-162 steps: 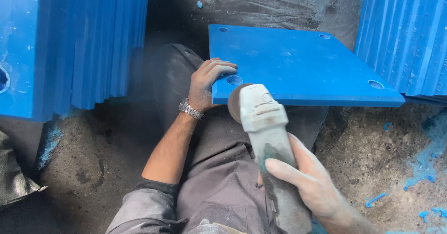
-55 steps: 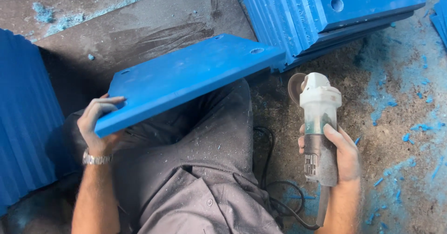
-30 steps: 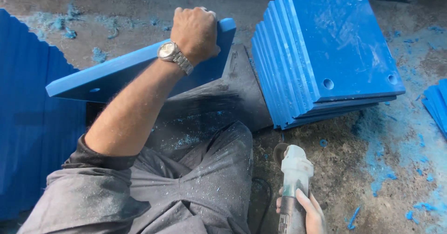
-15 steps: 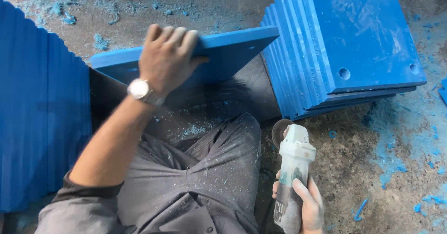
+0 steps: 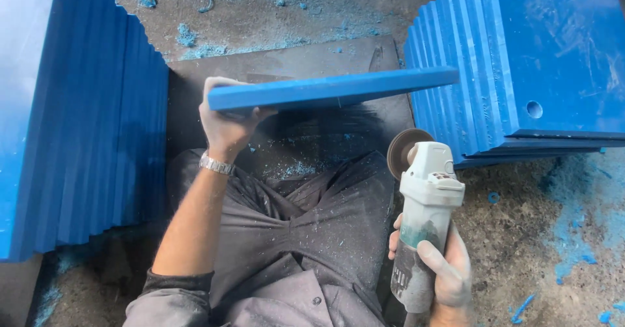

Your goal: Grinding and smoothing the edges of blue plastic blocks using an angle grinder.

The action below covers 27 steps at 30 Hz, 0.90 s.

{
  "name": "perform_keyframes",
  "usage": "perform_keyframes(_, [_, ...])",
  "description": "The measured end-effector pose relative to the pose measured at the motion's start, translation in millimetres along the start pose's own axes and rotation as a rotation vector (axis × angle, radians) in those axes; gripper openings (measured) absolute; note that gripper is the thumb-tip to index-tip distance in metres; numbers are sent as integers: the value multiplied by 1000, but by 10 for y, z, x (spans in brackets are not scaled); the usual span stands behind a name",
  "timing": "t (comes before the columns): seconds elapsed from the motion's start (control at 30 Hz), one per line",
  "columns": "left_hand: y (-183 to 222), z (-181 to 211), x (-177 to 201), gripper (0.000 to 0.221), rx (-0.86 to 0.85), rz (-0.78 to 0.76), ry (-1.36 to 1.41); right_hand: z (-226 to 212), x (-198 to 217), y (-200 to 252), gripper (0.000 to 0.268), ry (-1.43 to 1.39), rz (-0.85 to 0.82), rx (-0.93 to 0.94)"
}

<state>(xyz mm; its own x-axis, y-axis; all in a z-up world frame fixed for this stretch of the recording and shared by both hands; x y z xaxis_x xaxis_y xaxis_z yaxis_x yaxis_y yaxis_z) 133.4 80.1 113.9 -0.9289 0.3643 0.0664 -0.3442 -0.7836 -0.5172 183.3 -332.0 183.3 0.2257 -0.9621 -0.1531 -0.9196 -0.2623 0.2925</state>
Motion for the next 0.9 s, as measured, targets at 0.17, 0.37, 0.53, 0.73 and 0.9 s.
perform_keyframes(0.17, [259,161,107,57,-7,-29,69,-170,-251,177,69,-45,-71,-38])
perform_keyframes(0.37, [556,231,221,54,-74,-19,80,15,-656,483,68,60,-352,-294])
perform_keyframes(0.53, [753,205,313,57,-63,-21,119,200,-1136,691,82,216,-578,-433])
perform_keyframes(0.73, [937,97,334,47,-14,-58,211,119,-1526,760,92,369,-625,-308])
perform_keyframes(0.9, [939,124,322,45,-1,-65,193,84,-1285,716,85,316,-524,-295])
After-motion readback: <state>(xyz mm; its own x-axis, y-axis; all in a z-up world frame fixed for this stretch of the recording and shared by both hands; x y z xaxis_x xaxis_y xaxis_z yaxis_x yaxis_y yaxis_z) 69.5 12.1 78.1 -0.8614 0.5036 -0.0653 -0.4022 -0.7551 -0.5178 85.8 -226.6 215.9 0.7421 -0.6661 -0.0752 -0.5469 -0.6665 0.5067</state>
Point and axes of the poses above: each hand's wrist, its own y-axis away from the middle knuckle, its own x-axis out of the back of the hand, z = x × y, the point moved 5 cm from there along -y, towards the middle knuckle, and after that the axes turned 14 degrees about z, right-handed, at the moved point
